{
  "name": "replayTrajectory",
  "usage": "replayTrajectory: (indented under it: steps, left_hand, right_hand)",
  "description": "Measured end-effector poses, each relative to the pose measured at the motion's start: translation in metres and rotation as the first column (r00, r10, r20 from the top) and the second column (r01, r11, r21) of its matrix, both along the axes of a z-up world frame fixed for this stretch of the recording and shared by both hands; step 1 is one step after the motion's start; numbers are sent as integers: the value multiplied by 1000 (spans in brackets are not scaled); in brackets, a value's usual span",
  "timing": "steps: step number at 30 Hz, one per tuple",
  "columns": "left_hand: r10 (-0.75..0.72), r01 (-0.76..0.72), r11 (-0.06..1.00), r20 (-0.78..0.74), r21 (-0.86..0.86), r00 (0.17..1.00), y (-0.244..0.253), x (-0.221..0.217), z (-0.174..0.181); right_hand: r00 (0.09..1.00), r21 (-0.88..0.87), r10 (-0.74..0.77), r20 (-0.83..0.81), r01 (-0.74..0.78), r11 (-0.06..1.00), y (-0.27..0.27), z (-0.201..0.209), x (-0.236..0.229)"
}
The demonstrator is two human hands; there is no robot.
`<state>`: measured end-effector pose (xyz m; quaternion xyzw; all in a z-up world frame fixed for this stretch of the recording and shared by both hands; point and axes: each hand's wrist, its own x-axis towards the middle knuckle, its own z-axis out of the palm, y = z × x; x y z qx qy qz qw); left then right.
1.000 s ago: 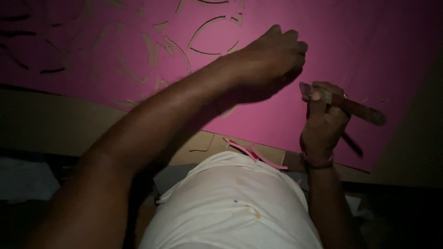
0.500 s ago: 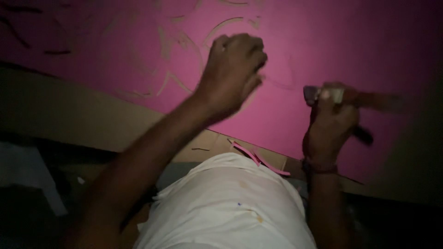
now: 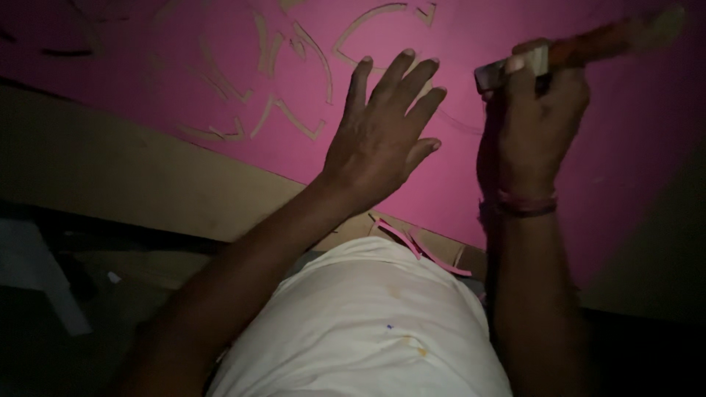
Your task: The person carves decorative shapes into a pink wood panel using a chisel and a hammer.
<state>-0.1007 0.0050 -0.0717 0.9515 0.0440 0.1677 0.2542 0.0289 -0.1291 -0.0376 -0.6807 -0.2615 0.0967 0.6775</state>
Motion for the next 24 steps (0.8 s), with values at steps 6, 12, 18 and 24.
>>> replayTrajectory:
  steps: [6,12,18,24]
  left_hand:
    - [13,-13,1000,-1,21,1000,2,1,-5]
    - [11,-11,1000,1,13,1000,1,1,-5]
    - [4,-4,1000,41,3,999,3,2,-8]
    - [3,-3,1000,28,9,1000,2,1,-6]
  right_hand:
    - [997,-69,-1,81,7,998,2,-6,5]
    - [927,-252,-5,375,107,962,4,-16,24]
    - [933,-219,-26,360,111,969,10,-30,17]
    - [843,-343,103,528,101,934,5,-23,24]
